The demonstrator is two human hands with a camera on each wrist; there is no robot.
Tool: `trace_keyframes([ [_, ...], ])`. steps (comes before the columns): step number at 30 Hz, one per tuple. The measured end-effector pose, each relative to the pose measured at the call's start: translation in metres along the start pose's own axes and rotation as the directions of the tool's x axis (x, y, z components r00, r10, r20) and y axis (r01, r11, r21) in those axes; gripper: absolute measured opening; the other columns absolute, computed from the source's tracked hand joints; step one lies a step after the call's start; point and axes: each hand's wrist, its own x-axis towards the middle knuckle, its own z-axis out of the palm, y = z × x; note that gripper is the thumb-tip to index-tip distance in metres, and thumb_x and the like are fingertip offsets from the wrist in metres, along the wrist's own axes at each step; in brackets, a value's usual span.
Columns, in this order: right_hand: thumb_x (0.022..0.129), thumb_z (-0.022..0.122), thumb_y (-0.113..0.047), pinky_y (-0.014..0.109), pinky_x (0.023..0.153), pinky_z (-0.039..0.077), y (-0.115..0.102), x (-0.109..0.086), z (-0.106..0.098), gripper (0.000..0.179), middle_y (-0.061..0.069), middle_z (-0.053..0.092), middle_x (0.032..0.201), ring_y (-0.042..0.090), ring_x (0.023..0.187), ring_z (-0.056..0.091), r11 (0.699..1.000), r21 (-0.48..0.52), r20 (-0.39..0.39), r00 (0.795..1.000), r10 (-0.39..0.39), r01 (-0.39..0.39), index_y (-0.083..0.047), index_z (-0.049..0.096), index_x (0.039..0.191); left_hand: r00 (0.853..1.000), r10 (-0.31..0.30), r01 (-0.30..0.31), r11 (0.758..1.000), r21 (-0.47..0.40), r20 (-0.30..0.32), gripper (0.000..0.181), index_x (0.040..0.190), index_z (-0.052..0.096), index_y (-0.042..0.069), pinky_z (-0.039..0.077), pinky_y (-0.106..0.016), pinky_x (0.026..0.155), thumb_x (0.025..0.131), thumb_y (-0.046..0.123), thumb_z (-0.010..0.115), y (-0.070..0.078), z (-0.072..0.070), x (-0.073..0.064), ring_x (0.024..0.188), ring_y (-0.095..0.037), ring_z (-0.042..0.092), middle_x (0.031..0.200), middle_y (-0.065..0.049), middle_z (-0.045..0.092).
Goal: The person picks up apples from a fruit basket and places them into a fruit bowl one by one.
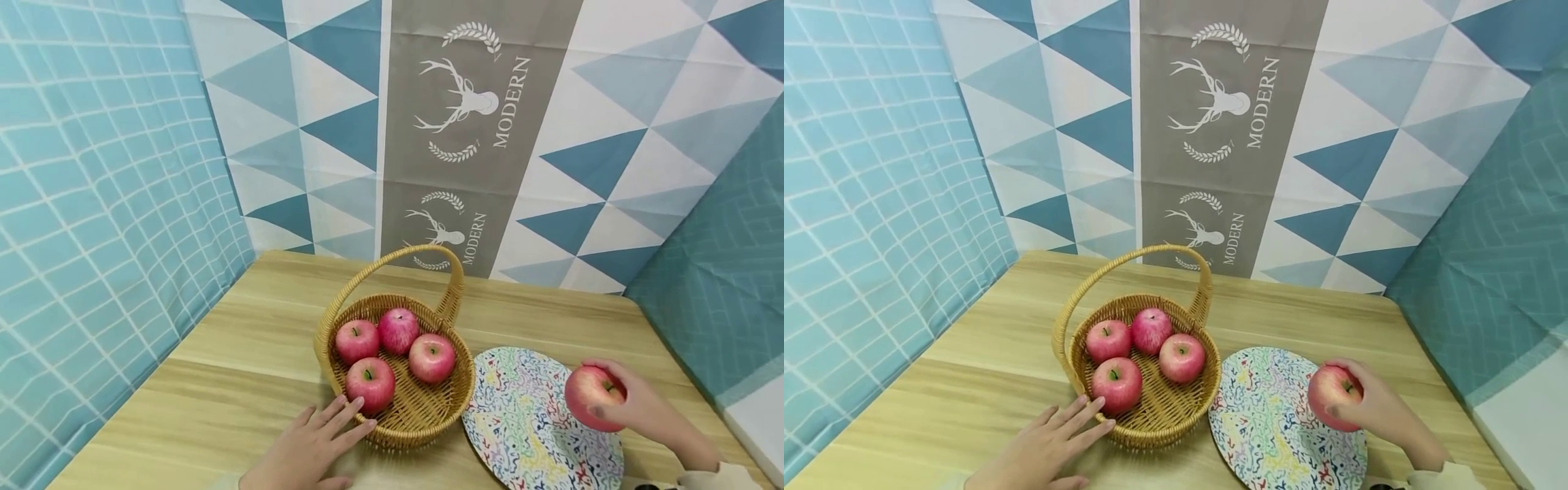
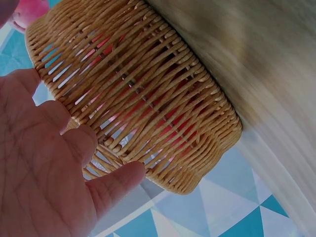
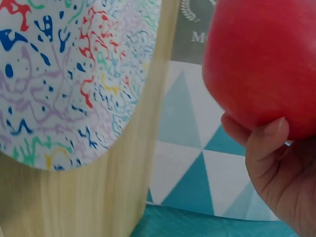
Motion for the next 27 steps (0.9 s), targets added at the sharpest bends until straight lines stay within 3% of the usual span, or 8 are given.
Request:
trace_keyframes([
  [5, 0.072, 0.077, -0.012, 0.025, 0.057, 0.049, 0.003, -0.008, -0.004, 0.055, -0.004, 0.053, 0.103, -0.002, 0.081, 0.047, 0.999, -0.041, -0.026, 0.999, -0.030, 0.029, 0.003, 0.054, 0.120, 1.000, 0.001, -0.001, 1.000, -0.003, -0.014, 0.066, 0.139, 0.050, 0.023, 0.052, -0.048, 0.077, 0.086, 0.063, 0.052, 0.000, 0.002, -0.002, 0.124, -0.028, 0.051, 0.142, -0.008, 0.048],
  [13, 0.073, 0.076, -0.011, 0.024, 0.056, 0.048, 0.016, -0.027, -0.004, 0.051, -0.017, 0.052, 0.099, -0.003, 0.077, 0.046, 0.997, -0.079, -0.023, 1.000, -0.001, -0.001, 0.004, 0.053, 0.116, 0.999, 0.019, -0.020, 1.000, -0.015, -0.050, 0.067, 0.139, 0.050, 0.023, 0.053, -0.048, 0.075, 0.086, 0.065, 0.051, -0.003, 0.004, -0.002, 0.124, -0.028, 0.051, 0.142, -0.009, 0.049],
  [20, 0.075, 0.075, -0.015, 0.024, 0.057, 0.047, 0.022, -0.034, 0.002, 0.057, 0.013, 0.057, 0.107, -0.006, 0.080, 0.043, 0.990, -0.114, 0.077, 0.993, 0.090, -0.081, 0.009, 0.051, 0.122, 0.999, 0.026, -0.028, 0.998, -0.062, -0.025, 0.069, 0.142, 0.047, 0.022, 0.052, -0.051, 0.077, 0.086, 0.062, 0.053, -0.003, 0.000, 0.001, 0.126, -0.031, 0.049, 0.144, -0.010, 0.046],
  [24, 0.074, 0.078, -0.021, 0.024, 0.059, 0.047, 0.017, -0.031, 0.010, 0.061, 0.016, 0.057, 0.112, -0.003, 0.084, 0.044, 0.982, -0.152, 0.087, 0.988, 0.128, -0.114, 0.006, 0.053, 0.123, 1.000, 0.020, -0.020, 0.997, -0.069, -0.001, 0.070, 0.143, 0.045, 0.023, 0.051, -0.052, 0.078, 0.085, 0.063, 0.054, -0.003, -0.002, 0.000, 0.126, -0.030, 0.049, 0.145, -0.010, 0.045],
  [27, 0.073, 0.080, -0.027, 0.026, 0.059, 0.047, 0.012, -0.028, 0.016, 0.066, 0.016, 0.057, 0.112, 0.006, 0.086, 0.048, 0.974, -0.187, 0.070, 0.987, 0.142, -0.127, 0.004, 0.054, 0.124, 1.000, 0.018, -0.018, 0.998, -0.061, 0.005, 0.069, 0.142, 0.046, 0.023, 0.051, -0.051, 0.078, 0.086, 0.063, 0.052, -0.004, -0.003, -0.002, 0.126, -0.030, 0.049, 0.145, -0.010, 0.045],
])
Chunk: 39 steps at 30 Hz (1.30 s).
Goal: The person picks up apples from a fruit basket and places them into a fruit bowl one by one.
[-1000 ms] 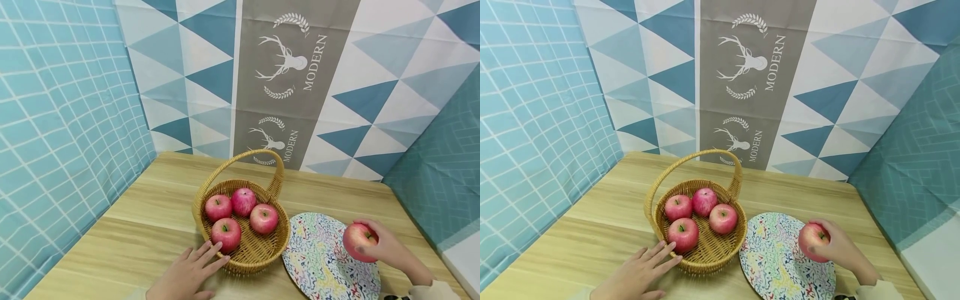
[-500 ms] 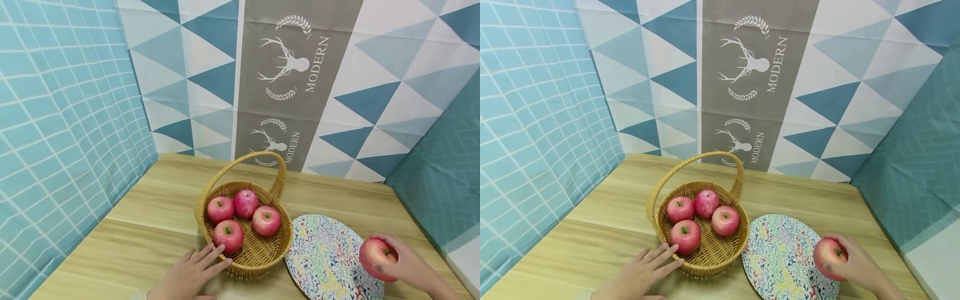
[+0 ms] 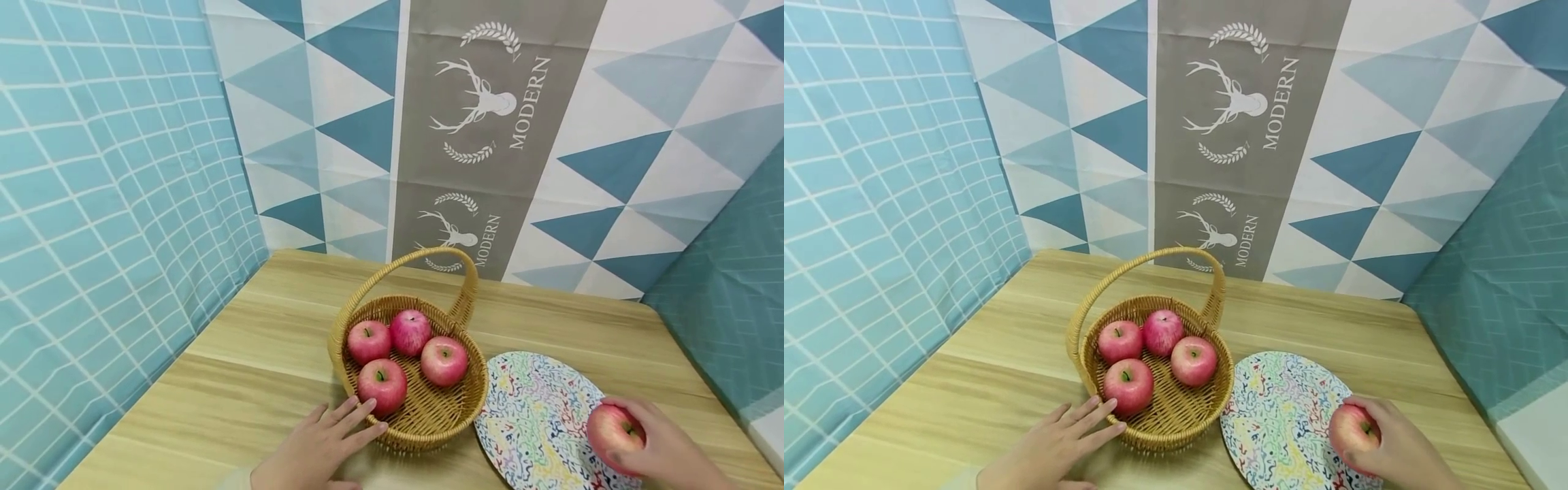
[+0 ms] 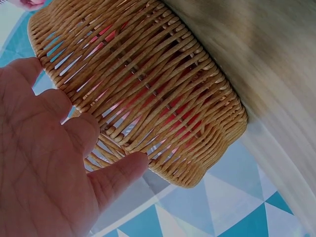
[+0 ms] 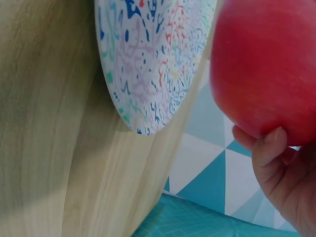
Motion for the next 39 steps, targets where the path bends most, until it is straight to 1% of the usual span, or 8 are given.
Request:
trace_keyframes([
  [3, 0.070, 0.083, -0.028, 0.026, 0.060, 0.047, -0.004, 0.001, 0.002, 0.068, 0.014, 0.057, 0.110, 0.011, 0.085, 0.050, 1.000, -0.030, -0.040, 0.999, -0.008, 0.007, 0.004, 0.055, 0.124, 1.000, 0.002, -0.002, 1.000, 0.006, -0.008, 0.068, 0.141, 0.047, 0.023, 0.052, -0.050, 0.078, 0.087, 0.064, 0.050, 0.000, 0.000, -0.001, 0.125, -0.030, 0.050, 0.144, -0.010, 0.047],
  [7, 0.066, 0.085, -0.027, 0.026, 0.058, 0.045, -0.004, 0.002, 0.007, 0.068, 0.012, 0.057, 0.105, 0.004, 0.079, 0.047, 0.997, -0.050, -0.103, 0.993, -0.057, 0.052, 0.002, 0.057, 0.121, 1.000, 0.002, -0.002, 1.000, 0.013, -0.023, 0.069, 0.141, 0.048, 0.023, 0.052, -0.050, 0.077, 0.087, 0.064, 0.050, 0.001, 0.001, -0.001, 0.124, -0.030, 0.051, 0.143, -0.011, 0.047],
  [11, 0.066, 0.085, -0.027, 0.026, 0.057, 0.045, -0.001, 0.003, 0.011, 0.069, 0.013, 0.057, 0.105, 0.002, 0.078, 0.047, 0.997, -0.042, -0.111, 0.992, -0.067, 0.063, 0.002, 0.057, 0.122, 1.000, 0.003, -0.002, 1.000, 0.024, -0.019, 0.069, 0.141, 0.048, 0.023, 0.052, -0.049, 0.077, 0.086, 0.065, 0.050, 0.001, 0.001, -0.001, 0.124, -0.030, 0.051, 0.143, -0.010, 0.048],
  [18, 0.066, 0.085, -0.027, 0.027, 0.060, 0.046, 0.008, 0.003, 0.015, 0.069, 0.014, 0.058, 0.107, 0.001, 0.081, 0.048, 0.997, -0.045, -0.124, 0.990, -0.061, 0.056, 0.004, 0.057, 0.121, 1.000, -0.020, 0.019, 0.999, 0.050, 0.002, 0.069, 0.141, 0.047, 0.024, 0.052, -0.047, 0.079, 0.088, 0.069, 0.040, 0.004, 0.003, 0.000, 0.124, -0.028, 0.051, 0.142, -0.008, 0.048],
  [23, 0.070, 0.082, -0.031, 0.028, 0.062, 0.047, 0.009, 0.007, 0.013, 0.073, 0.017, 0.057, 0.109, 0.016, 0.086, 0.052, 0.999, -0.035, -0.058, 0.998, 0.023, -0.025, 0.008, 0.053, 0.124, 0.999, -0.012, 0.015, 0.998, 0.063, -0.038, 0.070, 0.139, 0.050, 0.023, 0.053, -0.048, 0.076, 0.086, 0.069, 0.044, 0.004, 0.004, 0.000, 0.124, -0.028, 0.051, 0.141, -0.009, 0.049],
  [26, 0.072, 0.080, -0.033, 0.032, 0.063, 0.048, 0.007, 0.010, 0.013, 0.074, 0.019, 0.057, 0.110, 0.025, 0.089, 0.054, 0.997, -0.046, -0.015, 0.998, 0.055, -0.056, 0.009, 0.051, 0.126, 0.999, -0.010, 0.013, 0.998, 0.068, -0.047, 0.070, 0.138, 0.051, 0.023, 0.053, -0.048, 0.076, 0.086, 0.068, 0.045, 0.004, 0.005, -0.001, 0.124, -0.028, 0.051, 0.141, -0.009, 0.049],
  [30, 0.073, 0.079, -0.035, 0.037, 0.065, 0.049, 0.006, 0.013, 0.013, 0.075, 0.020, 0.058, 0.111, 0.028, 0.090, 0.055, 0.996, -0.057, 0.005, 0.998, 0.066, -0.065, 0.010, 0.051, 0.126, 0.999, -0.012, 0.015, 0.997, 0.070, -0.044, 0.070, 0.139, 0.050, 0.023, 0.053, -0.048, 0.076, 0.086, 0.068, 0.045, 0.003, 0.005, -0.001, 0.124, -0.028, 0.051, 0.141, -0.009, 0.049],
  [39, 0.075, 0.077, -0.034, 0.038, 0.065, 0.048, 0.006, 0.018, 0.011, 0.076, 0.023, 0.056, 0.114, 0.028, 0.089, 0.055, 0.995, -0.050, 0.063, 0.994, 0.091, -0.088, 0.011, 0.048, 0.128, 0.998, -0.008, 0.012, 0.998, 0.068, -0.059, 0.069, 0.139, 0.050, 0.023, 0.053, -0.047, 0.076, 0.086, 0.067, 0.046, 0.004, 0.005, -0.002, 0.124, -0.029, 0.051, 0.141, -0.009, 0.049],
])
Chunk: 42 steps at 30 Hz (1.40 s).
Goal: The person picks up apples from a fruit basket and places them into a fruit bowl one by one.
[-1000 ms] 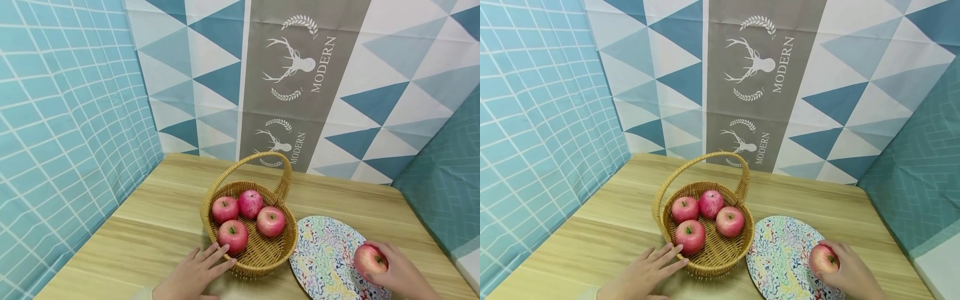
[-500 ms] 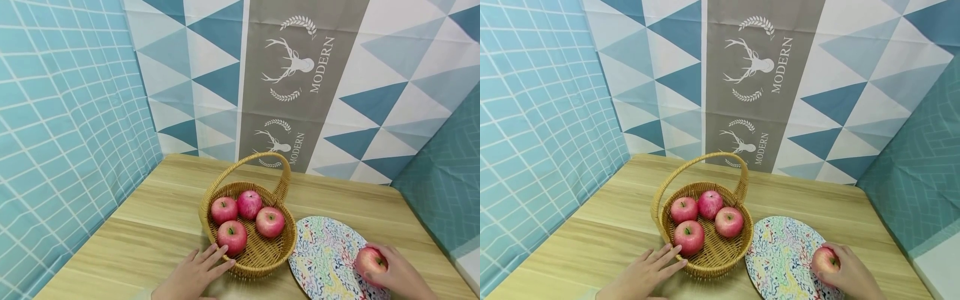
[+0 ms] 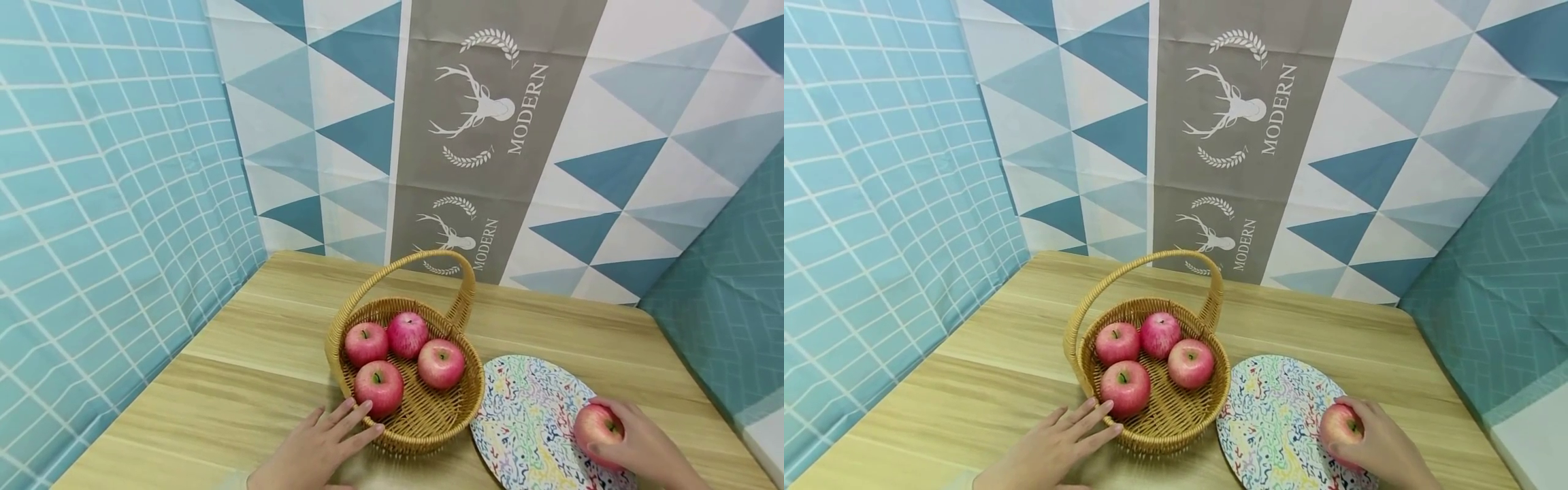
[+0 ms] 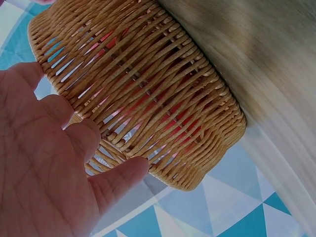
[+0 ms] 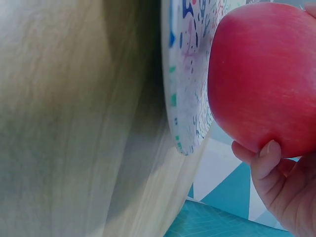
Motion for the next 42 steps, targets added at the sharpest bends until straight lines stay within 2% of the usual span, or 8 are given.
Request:
trace_keyframes([
  [14, 0.077, 0.076, -0.027, 0.029, 0.064, 0.047, 0.009, 0.002, 0.005, 0.063, 0.022, 0.056, 0.111, 0.025, 0.091, 0.054, 0.995, 0.023, 0.009, 0.996, -0.093, 0.093, 0.010, 0.053, 0.123, 0.999, 0.012, -0.009, 0.998, 0.069, -0.042, 0.072, 0.138, 0.048, 0.025, 0.054, -0.043, 0.075, 0.084, 0.072, 0.043, 0.001, 0.004, 0.001, 0.122, -0.026, 0.053, 0.139, -0.007, 0.052],
  [21, 0.085, 0.069, -0.027, 0.025, 0.064, 0.047, 0.016, 0.006, 0.001, 0.059, 0.017, 0.057, 0.111, 0.004, 0.085, 0.049, 0.985, 0.069, 0.091, 0.982, -0.165, 0.159, 0.012, 0.050, 0.126, 1.000, -0.001, 0.002, 0.997, 0.074, -0.015, 0.069, 0.138, 0.049, 0.025, 0.054, -0.044, 0.076, 0.087, 0.070, 0.040, 0.000, 0.002, 0.004, 0.123, -0.025, 0.052, 0.141, -0.007, 0.050],
  [26, 0.084, 0.069, -0.035, 0.028, 0.066, 0.046, 0.009, 0.009, -0.005, 0.074, 0.010, 0.058, 0.108, 0.012, 0.087, 0.050, 0.997, 0.069, 0.174, 0.984, -0.043, 0.031, 0.010, 0.043, 0.135, 1.000, 0.002, -0.003, 0.999, 0.053, 0.010, 0.069, 0.138, 0.050, 0.025, 0.054, -0.041, 0.075, 0.087, 0.071, 0.039, 0.001, 0.003, 0.003, 0.122, -0.024, 0.052, 0.140, -0.006, 0.051],
  [30, 0.078, 0.074, -0.041, 0.040, 0.069, 0.052, -0.004, 0.010, -0.015, 0.086, 0.017, 0.059, 0.111, 0.027, 0.090, 0.055, 0.999, 0.023, 0.155, 0.987, 0.036, -0.040, 0.008, 0.038, 0.138, 1.000, 0.005, -0.005, 1.000, 0.029, -0.004, 0.071, 0.138, 0.049, 0.025, 0.054, -0.040, 0.073, 0.086, 0.071, 0.040, 0.004, 0.007, 0.001, 0.121, -0.024, 0.053, 0.140, -0.006, 0.051],
  [33, 0.074, 0.079, -0.033, 0.047, 0.068, 0.055, -0.014, 0.011, -0.023, 0.085, 0.030, 0.054, 0.120, 0.042, 0.098, 0.057, 0.995, 0.011, 0.043, 0.994, -0.098, 0.098, 0.011, 0.039, 0.135, 0.999, 0.014, -0.012, 0.999, 0.053, -0.044, 0.070, 0.137, 0.048, 0.024, 0.054, -0.040, 0.071, 0.085, 0.071, 0.043, 0.004, 0.009, 0.000, 0.119, -0.025, 0.055, 0.138, -0.006, 0.052],
  [36, 0.072, 0.081, -0.020, 0.052, 0.066, 0.054, -0.027, 0.015, -0.030, 0.081, 0.037, 0.049, 0.124, 0.052, 0.104, 0.053, 0.965, 0.029, -0.067, 0.964, -0.257, 0.259, 0.013, 0.040, 0.133, 0.998, 0.013, -0.009, 0.997, 0.080, -0.054, 0.067, 0.136, 0.050, 0.024, 0.054, -0.041, 0.072, 0.086, 0.068, 0.046, 0.003, 0.007, 0.000, 0.119, -0.026, 0.055, 0.138, -0.007, 0.052],
  [39, 0.071, 0.081, -0.018, 0.059, 0.068, 0.050, -0.042, 0.021, -0.036, 0.079, 0.036, 0.050, 0.122, 0.052, 0.100, 0.054, 0.943, 0.025, -0.111, 0.939, -0.326, 0.331, 0.013, 0.041, 0.132, 1.000, 0.002, 0.000, 0.997, 0.072, -0.027, 0.065, 0.137, 0.052, 0.024, 0.054, -0.043, 0.074, 0.087, 0.064, 0.050, 0.003, 0.004, 0.001, 0.121, -0.027, 0.054, 0.140, -0.008, 0.051],
  [42, 0.073, 0.081, -0.023, 0.061, 0.070, 0.050, -0.057, 0.022, -0.040, 0.079, 0.035, 0.050, 0.124, 0.051, 0.099, 0.056, 0.946, 0.037, -0.077, 0.944, -0.319, 0.323, 0.010, 0.042, 0.133, 1.000, 0.006, -0.005, 0.999, 0.047, -0.008, 0.065, 0.139, 0.050, 0.023, 0.053, -0.045, 0.075, 0.086, 0.060, 0.055, 0.003, 0.002, 0.001, 0.123, -0.028, 0.052, 0.141, -0.008, 0.050],
])
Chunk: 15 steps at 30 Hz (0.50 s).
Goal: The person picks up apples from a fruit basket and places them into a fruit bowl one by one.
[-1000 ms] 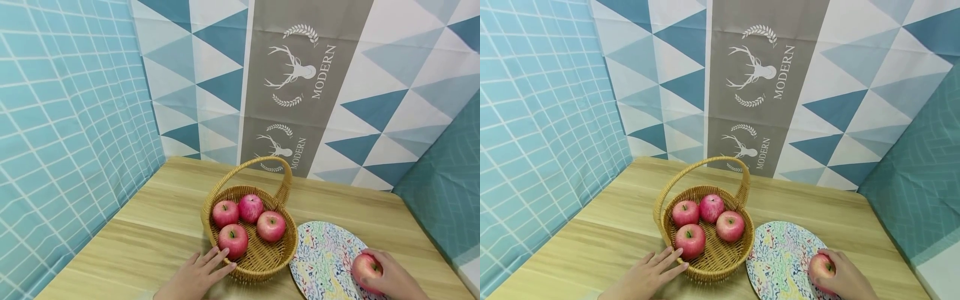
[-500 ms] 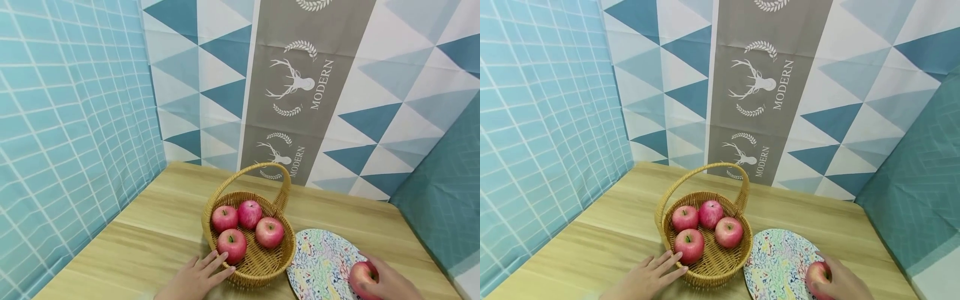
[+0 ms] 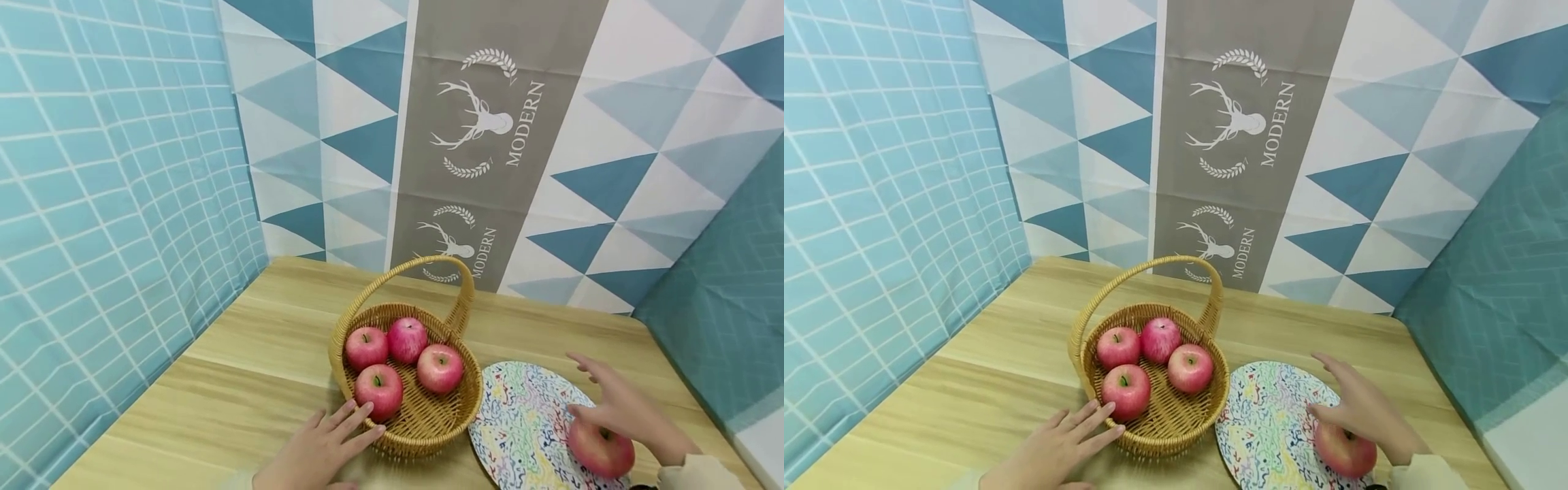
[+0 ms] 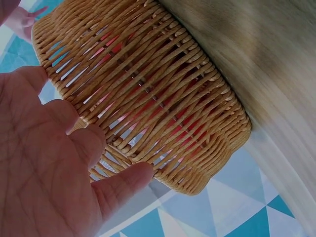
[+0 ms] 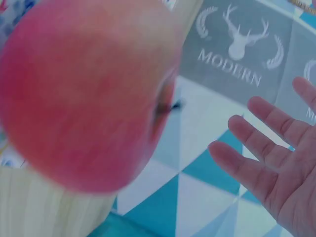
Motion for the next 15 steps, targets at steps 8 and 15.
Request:
trace_keyframes([
  [8, 0.071, 0.083, -0.026, 0.060, 0.077, 0.049, -0.023, 0.015, 0.012, 0.076, 0.029, 0.054, 0.126, 0.047, 0.107, 0.055, 0.998, -0.030, -0.008, 0.998, -0.054, 0.054, 0.004, 0.050, 0.132, 1.000, 0.005, -0.005, 1.000, -0.017, 0.000, 0.062, 0.138, 0.051, 0.024, 0.053, -0.045, 0.074, 0.088, 0.060, 0.054, -0.001, -0.001, 0.000, 0.123, -0.027, 0.052, 0.140, -0.007, 0.050],
  [15, 0.073, 0.082, -0.033, 0.054, 0.074, 0.052, -0.034, 0.029, 0.013, 0.074, 0.025, 0.055, 0.125, 0.038, 0.101, 0.059, 0.997, -0.036, 0.006, 0.998, -0.068, 0.068, -0.001, 0.052, 0.132, 1.000, -0.004, 0.005, 0.999, -0.050, 0.024, 0.063, 0.140, 0.049, 0.024, 0.053, -0.046, 0.076, 0.089, 0.059, 0.053, -0.002, -0.002, 0.001, 0.124, -0.028, 0.051, 0.142, -0.009, 0.049],
])
